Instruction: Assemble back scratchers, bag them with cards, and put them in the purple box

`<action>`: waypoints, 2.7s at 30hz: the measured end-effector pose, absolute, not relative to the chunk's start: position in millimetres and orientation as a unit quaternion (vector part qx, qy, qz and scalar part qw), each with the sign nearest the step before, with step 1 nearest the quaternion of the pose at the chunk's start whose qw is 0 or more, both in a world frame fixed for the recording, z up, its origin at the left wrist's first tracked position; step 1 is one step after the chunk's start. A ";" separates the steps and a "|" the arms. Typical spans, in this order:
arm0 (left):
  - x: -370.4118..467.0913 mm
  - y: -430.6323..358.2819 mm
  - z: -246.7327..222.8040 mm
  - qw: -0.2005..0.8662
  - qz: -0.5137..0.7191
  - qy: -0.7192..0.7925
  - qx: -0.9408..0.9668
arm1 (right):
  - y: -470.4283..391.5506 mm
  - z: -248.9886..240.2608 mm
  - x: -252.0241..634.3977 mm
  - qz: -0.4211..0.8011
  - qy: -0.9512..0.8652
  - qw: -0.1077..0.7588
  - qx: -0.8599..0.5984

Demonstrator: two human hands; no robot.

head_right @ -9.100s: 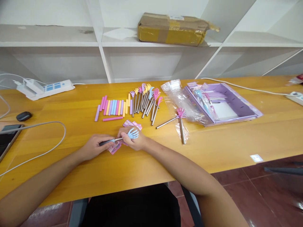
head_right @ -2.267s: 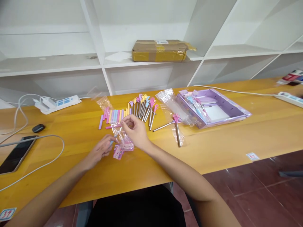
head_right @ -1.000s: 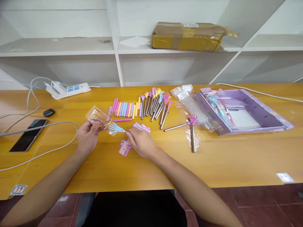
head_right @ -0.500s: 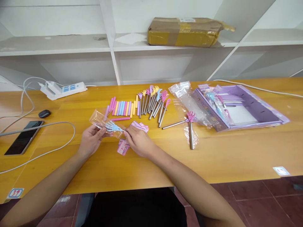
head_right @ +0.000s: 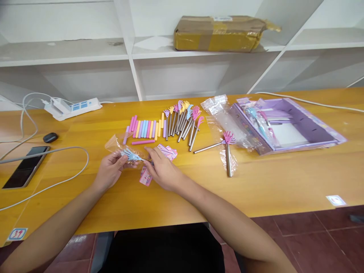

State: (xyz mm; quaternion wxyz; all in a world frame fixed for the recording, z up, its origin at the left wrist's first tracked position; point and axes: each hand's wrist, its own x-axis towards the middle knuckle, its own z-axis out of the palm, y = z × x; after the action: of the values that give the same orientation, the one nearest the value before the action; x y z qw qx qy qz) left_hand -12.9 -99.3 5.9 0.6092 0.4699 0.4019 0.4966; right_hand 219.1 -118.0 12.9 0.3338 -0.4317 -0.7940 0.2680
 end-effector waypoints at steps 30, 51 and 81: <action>-17.6 -90.1 21.6 0.522 0.648 0.416 0.366 | -121.8 7.9 217.7 0.217 -0.830 0.278 -0.432; -17.1 -89.7 17.9 0.561 0.616 0.428 0.351 | -123.1 20.5 224.3 0.328 -0.847 0.271 -0.319; -11.9 -106.5 0.1 0.639 0.299 0.416 0.573 | -121.2 -1.3 217.4 0.221 -0.828 0.295 -0.423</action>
State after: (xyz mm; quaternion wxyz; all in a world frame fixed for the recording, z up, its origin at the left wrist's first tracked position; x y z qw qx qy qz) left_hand -11.9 -106.5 0.1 0.6392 0.5735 0.4158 0.2995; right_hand 217.4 -121.2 -1.3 0.2949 -0.4227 -0.8280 0.2210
